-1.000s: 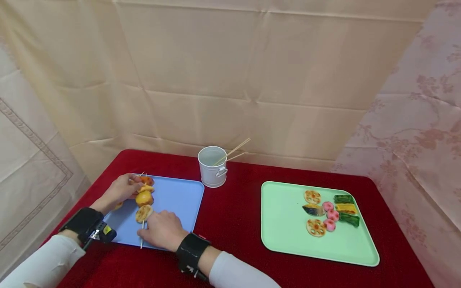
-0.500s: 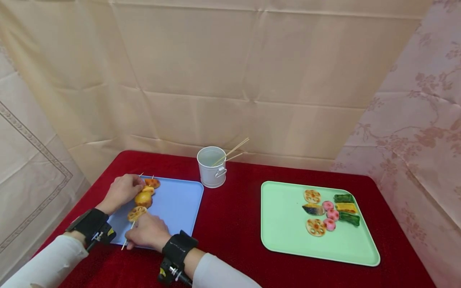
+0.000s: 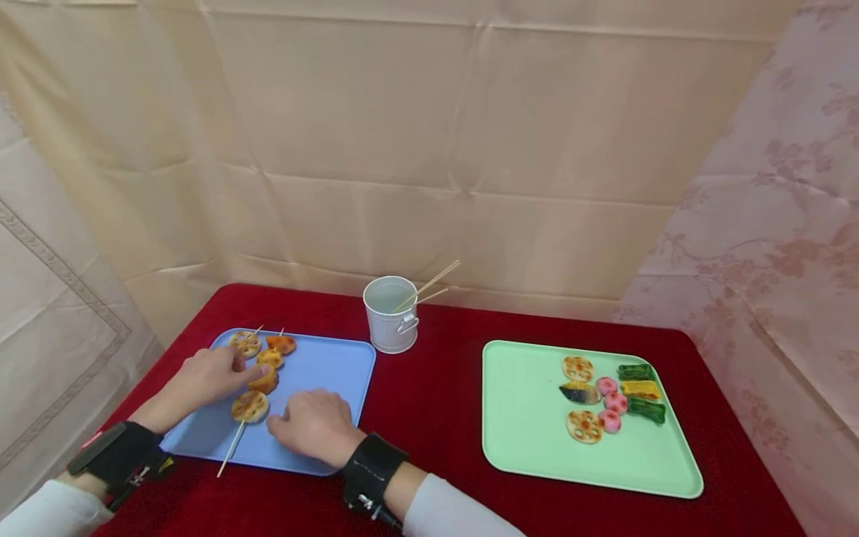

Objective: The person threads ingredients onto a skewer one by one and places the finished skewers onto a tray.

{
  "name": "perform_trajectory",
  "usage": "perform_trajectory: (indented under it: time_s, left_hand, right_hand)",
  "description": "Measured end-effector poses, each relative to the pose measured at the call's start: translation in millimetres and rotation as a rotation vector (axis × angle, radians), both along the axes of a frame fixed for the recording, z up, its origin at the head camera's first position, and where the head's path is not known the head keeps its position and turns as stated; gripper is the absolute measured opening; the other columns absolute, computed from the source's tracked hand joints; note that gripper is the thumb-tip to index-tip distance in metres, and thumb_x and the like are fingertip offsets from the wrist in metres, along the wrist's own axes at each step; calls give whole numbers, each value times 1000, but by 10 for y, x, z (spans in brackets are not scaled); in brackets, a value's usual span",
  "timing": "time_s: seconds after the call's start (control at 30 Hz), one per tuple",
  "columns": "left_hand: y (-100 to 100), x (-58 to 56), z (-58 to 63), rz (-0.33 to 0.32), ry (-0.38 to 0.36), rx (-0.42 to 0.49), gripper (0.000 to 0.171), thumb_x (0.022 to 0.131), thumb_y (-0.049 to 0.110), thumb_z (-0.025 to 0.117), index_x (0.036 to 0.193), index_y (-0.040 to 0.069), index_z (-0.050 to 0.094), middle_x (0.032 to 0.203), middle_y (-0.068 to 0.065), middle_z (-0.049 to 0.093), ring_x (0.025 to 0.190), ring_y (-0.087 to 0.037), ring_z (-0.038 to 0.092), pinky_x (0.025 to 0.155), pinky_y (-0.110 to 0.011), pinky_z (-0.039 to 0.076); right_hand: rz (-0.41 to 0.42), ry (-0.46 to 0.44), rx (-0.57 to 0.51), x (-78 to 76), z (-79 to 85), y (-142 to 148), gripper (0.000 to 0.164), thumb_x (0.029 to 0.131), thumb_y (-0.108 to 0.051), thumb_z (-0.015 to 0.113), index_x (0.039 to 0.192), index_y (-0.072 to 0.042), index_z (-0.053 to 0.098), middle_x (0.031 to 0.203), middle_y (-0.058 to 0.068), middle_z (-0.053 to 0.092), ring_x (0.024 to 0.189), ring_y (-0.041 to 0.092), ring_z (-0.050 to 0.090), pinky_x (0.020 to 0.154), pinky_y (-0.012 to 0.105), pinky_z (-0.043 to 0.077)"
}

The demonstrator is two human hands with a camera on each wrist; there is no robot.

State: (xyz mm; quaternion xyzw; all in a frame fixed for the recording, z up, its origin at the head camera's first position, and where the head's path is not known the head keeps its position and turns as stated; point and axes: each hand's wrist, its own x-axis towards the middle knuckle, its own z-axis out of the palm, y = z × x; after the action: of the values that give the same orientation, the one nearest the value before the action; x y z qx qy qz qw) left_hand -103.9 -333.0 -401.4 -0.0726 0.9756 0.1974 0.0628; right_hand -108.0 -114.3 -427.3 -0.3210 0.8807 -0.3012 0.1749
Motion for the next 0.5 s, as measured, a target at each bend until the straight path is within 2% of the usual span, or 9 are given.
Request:
perform_trajectory:
  time_s: [0.1, 0.23, 0.37, 0.5]
  left_hand:
    - [-2, 190, 30, -34, -80, -48, 46, 88, 44, 80, 68, 10, 56, 54, 0, 43, 51, -14, 40, 52, -28, 31]
    - [-8, 369, -17, -56, -175, -40, 37, 84, 40, 85, 72, 10, 67, 53, 0, 52, 49, -13, 49, 51, -28, 35]
    - [8, 430, -121, -44, -217, -5, 32, 83, 36, 86, 74, 10, 69, 54, 1, 55, 50, -11, 49, 52, -26, 34]
    - [8, 458, -179, 16, -212, 44, 26, 87, 25, 84, 74, 9, 68, 58, 1, 56, 53, -11, 52, 53, -26, 38]
  right_hand:
    - [-31, 16, -11, -105, 53, 343, 38, 99, -37, 67, 65, -19, 68, 49, -11, 51, 47, 8, 47, 44, 24, 33]
    - [-68, 45, -50, -256, 50, 770, 28, 99, -31, 68, 74, -17, 73, 53, -11, 55, 50, 9, 52, 46, 26, 38]
    - [-114, 27, -96, -379, 52, 1092, 30, 99, -28, 67, 74, -15, 72, 55, -9, 58, 52, 11, 54, 48, 26, 37]
    - [-152, 7, -127, -438, 107, 1321, 27, 100, -28, 65, 82, -12, 75, 59, -7, 61, 55, 14, 54, 51, 28, 37]
